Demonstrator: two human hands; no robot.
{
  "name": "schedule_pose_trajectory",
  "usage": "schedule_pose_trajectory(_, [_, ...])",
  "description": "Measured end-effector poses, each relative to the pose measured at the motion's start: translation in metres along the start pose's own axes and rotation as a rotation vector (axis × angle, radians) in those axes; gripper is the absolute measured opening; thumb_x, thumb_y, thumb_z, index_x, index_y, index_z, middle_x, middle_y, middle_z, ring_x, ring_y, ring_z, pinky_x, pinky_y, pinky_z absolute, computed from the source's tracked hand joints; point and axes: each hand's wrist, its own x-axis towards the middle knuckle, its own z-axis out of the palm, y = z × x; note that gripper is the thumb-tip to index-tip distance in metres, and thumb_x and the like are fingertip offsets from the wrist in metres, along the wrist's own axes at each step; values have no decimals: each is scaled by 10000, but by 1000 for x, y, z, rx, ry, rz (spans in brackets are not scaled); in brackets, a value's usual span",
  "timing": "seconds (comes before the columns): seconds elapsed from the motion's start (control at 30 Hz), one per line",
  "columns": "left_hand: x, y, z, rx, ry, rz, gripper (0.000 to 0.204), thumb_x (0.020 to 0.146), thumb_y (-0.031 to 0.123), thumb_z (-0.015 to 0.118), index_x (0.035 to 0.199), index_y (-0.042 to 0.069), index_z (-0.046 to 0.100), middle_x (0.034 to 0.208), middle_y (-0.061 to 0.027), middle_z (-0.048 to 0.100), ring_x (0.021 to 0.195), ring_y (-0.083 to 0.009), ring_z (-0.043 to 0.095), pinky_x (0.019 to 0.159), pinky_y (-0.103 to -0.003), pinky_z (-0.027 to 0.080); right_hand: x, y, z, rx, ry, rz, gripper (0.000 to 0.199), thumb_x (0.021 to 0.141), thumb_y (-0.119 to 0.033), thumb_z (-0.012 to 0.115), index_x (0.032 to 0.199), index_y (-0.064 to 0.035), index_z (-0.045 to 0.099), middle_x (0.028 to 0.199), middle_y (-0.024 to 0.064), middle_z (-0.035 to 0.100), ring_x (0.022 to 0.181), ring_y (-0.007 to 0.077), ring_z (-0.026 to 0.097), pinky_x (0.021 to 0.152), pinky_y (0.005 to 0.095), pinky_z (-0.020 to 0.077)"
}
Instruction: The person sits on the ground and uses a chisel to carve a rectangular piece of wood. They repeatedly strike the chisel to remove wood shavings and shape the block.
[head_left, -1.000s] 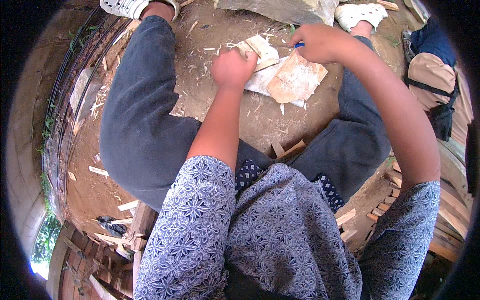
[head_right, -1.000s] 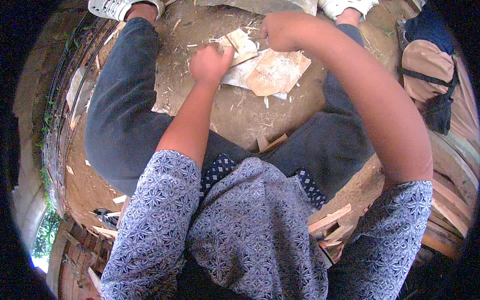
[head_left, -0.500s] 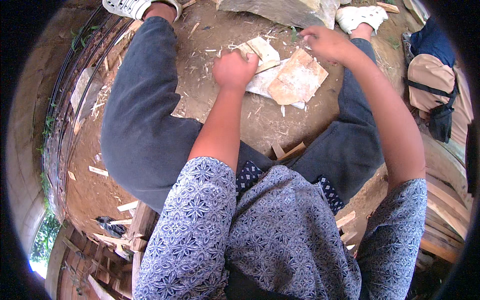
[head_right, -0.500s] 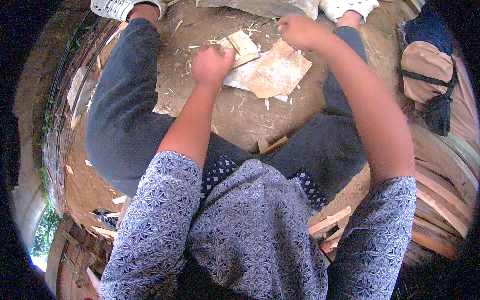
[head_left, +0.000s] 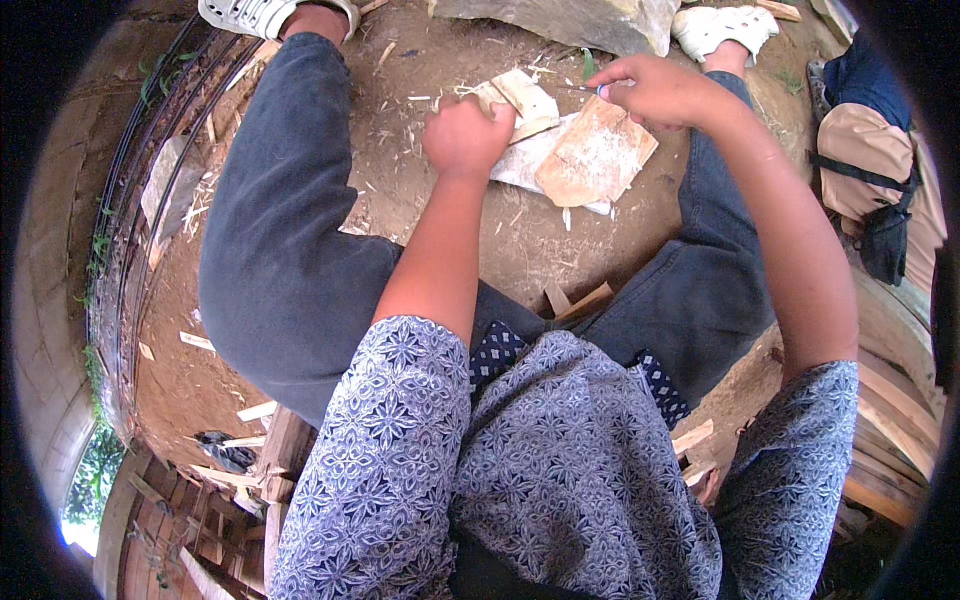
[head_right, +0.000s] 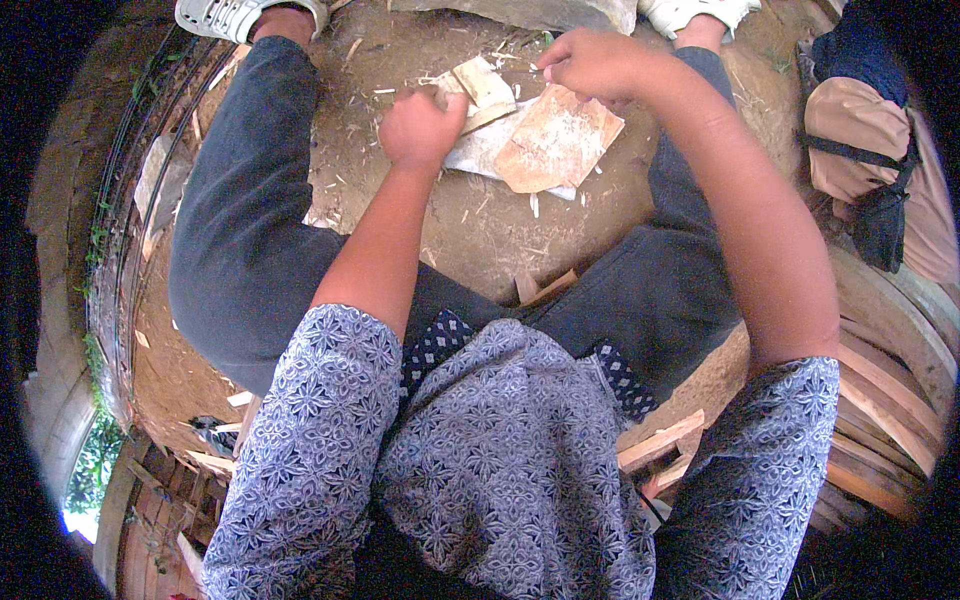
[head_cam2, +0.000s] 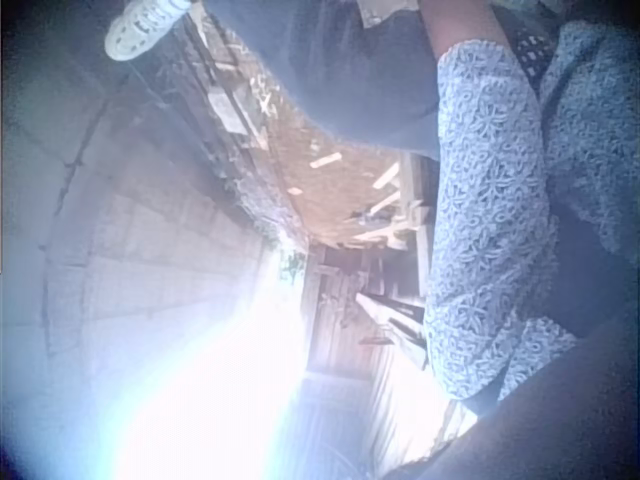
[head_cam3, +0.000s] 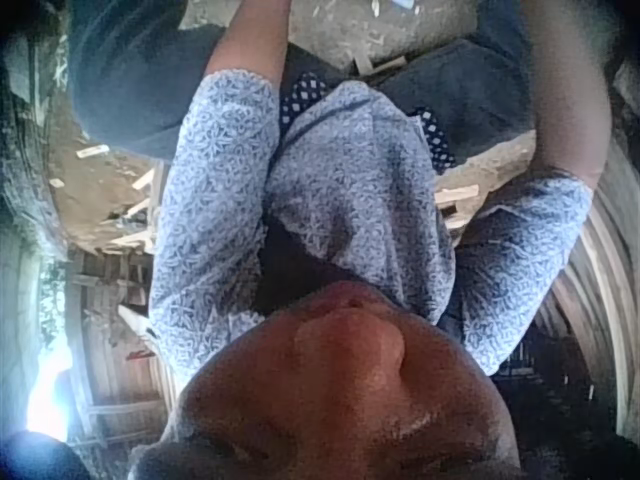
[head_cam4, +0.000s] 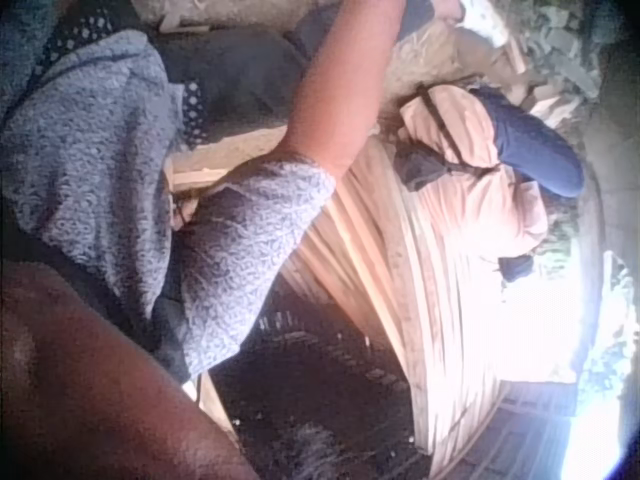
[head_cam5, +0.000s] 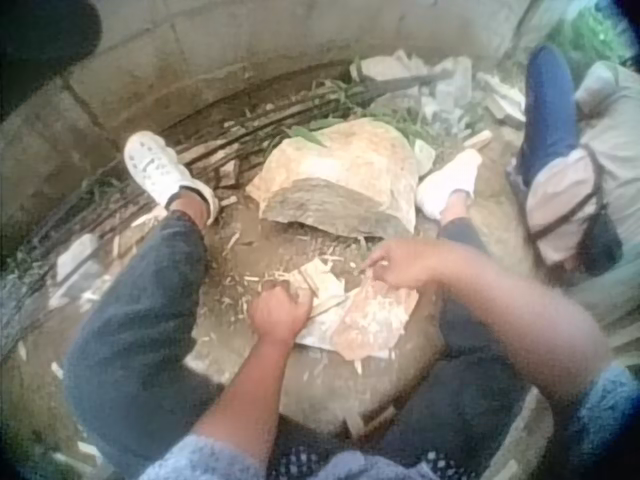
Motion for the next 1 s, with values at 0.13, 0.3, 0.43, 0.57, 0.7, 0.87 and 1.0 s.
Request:
schedule_pose_trajectory(0.13, [1,1,2,-17,26,18,487,788,465,553,972,69,768,979,-193,705,892,-393,684,731,-486,566,4,13,-4,-31,-22,-10,397,983,-338,561,1355,-206,601,721,60,615,468,103,503,401,275,389])
schedule_pose_trajectory(0.3, [2,-2,7,27,25,15,473,792,446,540,925,56,770,963,-189,704,860,-392,684,698,-485,564,7,6,-1,-25,-47,-12,403,980,-328,558,1361,-203,594,709,51,607,479,106,513,404,282,400])
schedule_pose_trajectory(0.43, [2,-2,8,25,45,29,477,790,452,538,909,53,771,961,-196,704,845,-393,690,698,-488,563,7,12,-3,29,-83,-12,405,983,-313,549,1370,-200,583,685,36,581,473,97,504,394,280,389])
schedule_pose_trajectory(0.57, [4,2,6,42,-4,-5,499,780,481,559,1019,94,763,949,-204,720,876,-380,708,755,-490,565,7,15,0,80,-69,0,411,983,-302,547,1376,-186,577,673,35,568,473,95,508,380,283,380])
schedule_pose_trajectory(0.7, [5,0,4,39,-23,-30,528,774,486,567,1097,112,752,956,-211,727,891,-375,715,792,-482,565,36,26,40,8,-64,-63,402,986,-312,546,1363,-179,589,696,45,589,513,112,539,407,296,414])
schedule_pose_trajectory(0.87, [4,1,7,2,35,47,503,789,444,548,1091,95,748,954,-225,717,883,-400,701,816,-481,555,46,45,56,283,-118,-5,390,961,-289,561,1322,-153,620,696,81,624,487,161,543,422,333,445])
schedule_pose_trajectory(1.0, [2,-1,10,3,47,21,483,773,445,567,995,64,764,1021,-209,702,889,-391,698,805,-488,558,15,61,47,442,55,14,398,964,-329,571,1317,-153,620,717,53,611,535,127,544,455,311,455])
